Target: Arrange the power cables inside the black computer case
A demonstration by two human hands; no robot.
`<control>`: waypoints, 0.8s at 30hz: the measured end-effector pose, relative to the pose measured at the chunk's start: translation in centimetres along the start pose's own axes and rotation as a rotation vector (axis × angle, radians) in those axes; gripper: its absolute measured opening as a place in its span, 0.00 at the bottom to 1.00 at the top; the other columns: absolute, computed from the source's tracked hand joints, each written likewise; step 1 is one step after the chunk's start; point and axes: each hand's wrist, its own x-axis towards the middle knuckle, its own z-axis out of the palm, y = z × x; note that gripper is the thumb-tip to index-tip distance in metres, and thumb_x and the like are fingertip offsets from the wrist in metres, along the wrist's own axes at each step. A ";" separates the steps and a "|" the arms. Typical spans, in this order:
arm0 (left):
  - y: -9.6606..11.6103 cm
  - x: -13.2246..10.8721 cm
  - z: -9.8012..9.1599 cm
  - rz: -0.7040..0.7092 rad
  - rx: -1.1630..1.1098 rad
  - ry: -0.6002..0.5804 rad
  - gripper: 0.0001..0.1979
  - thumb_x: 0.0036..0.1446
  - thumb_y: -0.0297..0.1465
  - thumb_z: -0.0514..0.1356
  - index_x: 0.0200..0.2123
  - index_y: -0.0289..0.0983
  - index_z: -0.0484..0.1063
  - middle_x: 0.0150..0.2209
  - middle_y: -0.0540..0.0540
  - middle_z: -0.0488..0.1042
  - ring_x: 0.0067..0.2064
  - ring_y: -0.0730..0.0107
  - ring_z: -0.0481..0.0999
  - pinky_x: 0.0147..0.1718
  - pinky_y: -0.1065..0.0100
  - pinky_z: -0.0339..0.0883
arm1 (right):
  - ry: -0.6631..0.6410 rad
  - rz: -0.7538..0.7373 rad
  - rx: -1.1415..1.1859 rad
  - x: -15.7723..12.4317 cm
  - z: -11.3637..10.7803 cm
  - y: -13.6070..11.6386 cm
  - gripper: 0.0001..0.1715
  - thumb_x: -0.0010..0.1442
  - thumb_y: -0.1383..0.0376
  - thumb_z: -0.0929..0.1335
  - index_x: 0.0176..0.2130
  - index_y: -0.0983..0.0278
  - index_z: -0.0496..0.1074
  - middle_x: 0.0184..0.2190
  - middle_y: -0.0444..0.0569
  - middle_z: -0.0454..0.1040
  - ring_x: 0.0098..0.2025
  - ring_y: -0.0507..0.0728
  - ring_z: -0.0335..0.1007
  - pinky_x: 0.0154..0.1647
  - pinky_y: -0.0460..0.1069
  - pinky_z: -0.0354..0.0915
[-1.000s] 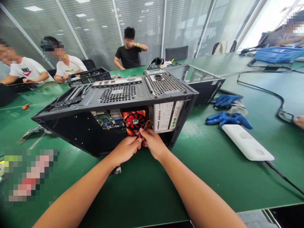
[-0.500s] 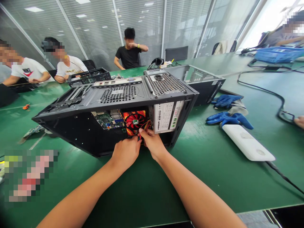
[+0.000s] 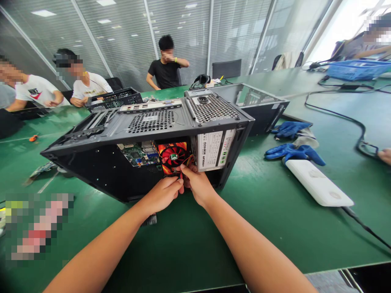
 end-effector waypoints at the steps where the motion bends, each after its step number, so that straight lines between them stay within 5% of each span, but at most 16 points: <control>1: 0.0 0.0 -0.1 -0.035 -0.109 -0.037 0.19 0.63 0.38 0.45 0.25 0.36 0.66 0.18 0.52 0.63 0.21 0.74 0.63 0.23 0.72 0.57 | -0.012 -0.003 0.007 0.0 -0.1 -0.1 0.20 0.45 0.52 0.74 0.30 0.65 0.73 0.17 0.36 0.53 0.18 0.47 0.46 0.18 0.47 0.45; 4: -0.2 0.1 -0.1 -0.106 -0.332 -0.117 0.20 0.64 0.40 0.43 0.27 0.36 0.65 0.14 0.56 0.56 0.17 0.77 0.53 0.18 0.73 0.48 | -0.039 -0.007 0.020 -0.1 -0.2 -0.3 0.19 0.46 0.53 0.75 0.29 0.65 0.73 0.17 0.36 0.53 0.18 0.46 0.45 0.19 0.47 0.42; 7: -0.2 0.0 -0.1 -0.112 -0.306 -0.127 0.20 0.63 0.42 0.44 0.28 0.36 0.65 0.15 0.56 0.56 0.16 0.77 0.53 0.17 0.73 0.46 | -0.061 0.004 0.017 0.0 -0.3 -0.2 0.21 0.45 0.51 0.75 0.27 0.65 0.72 0.16 0.36 0.53 0.18 0.46 0.44 0.19 0.47 0.41; 13: 0.0 -0.3 0.3 0.011 0.336 0.100 0.17 0.63 0.35 0.46 0.29 0.36 0.69 0.26 0.44 0.73 0.30 0.65 0.74 0.32 0.67 0.64 | 0.001 -0.015 -0.023 0.3 -0.1 0.3 0.24 0.42 0.49 0.76 0.28 0.63 0.69 0.15 0.36 0.54 0.19 0.47 0.46 0.21 0.47 0.43; 17: 0.1 -0.7 1.1 -0.035 0.739 0.207 0.18 0.66 0.36 0.43 0.39 0.36 0.70 0.32 0.37 0.77 0.33 0.52 0.79 0.31 0.59 0.68 | 0.021 -0.038 -0.053 0.4 0.0 0.5 0.24 0.41 0.48 0.76 0.27 0.62 0.68 0.15 0.36 0.55 0.20 0.48 0.49 0.21 0.48 0.44; 24: 0.5 -0.9 1.7 -0.092 0.925 0.240 0.18 0.66 0.34 0.42 0.43 0.35 0.69 0.31 0.37 0.78 0.33 0.49 0.80 0.30 0.57 0.71 | 0.031 -0.043 -0.062 0.5 -0.1 0.9 0.25 0.43 0.48 0.75 0.27 0.63 0.68 0.16 0.37 0.59 0.19 0.48 0.48 0.22 0.48 0.43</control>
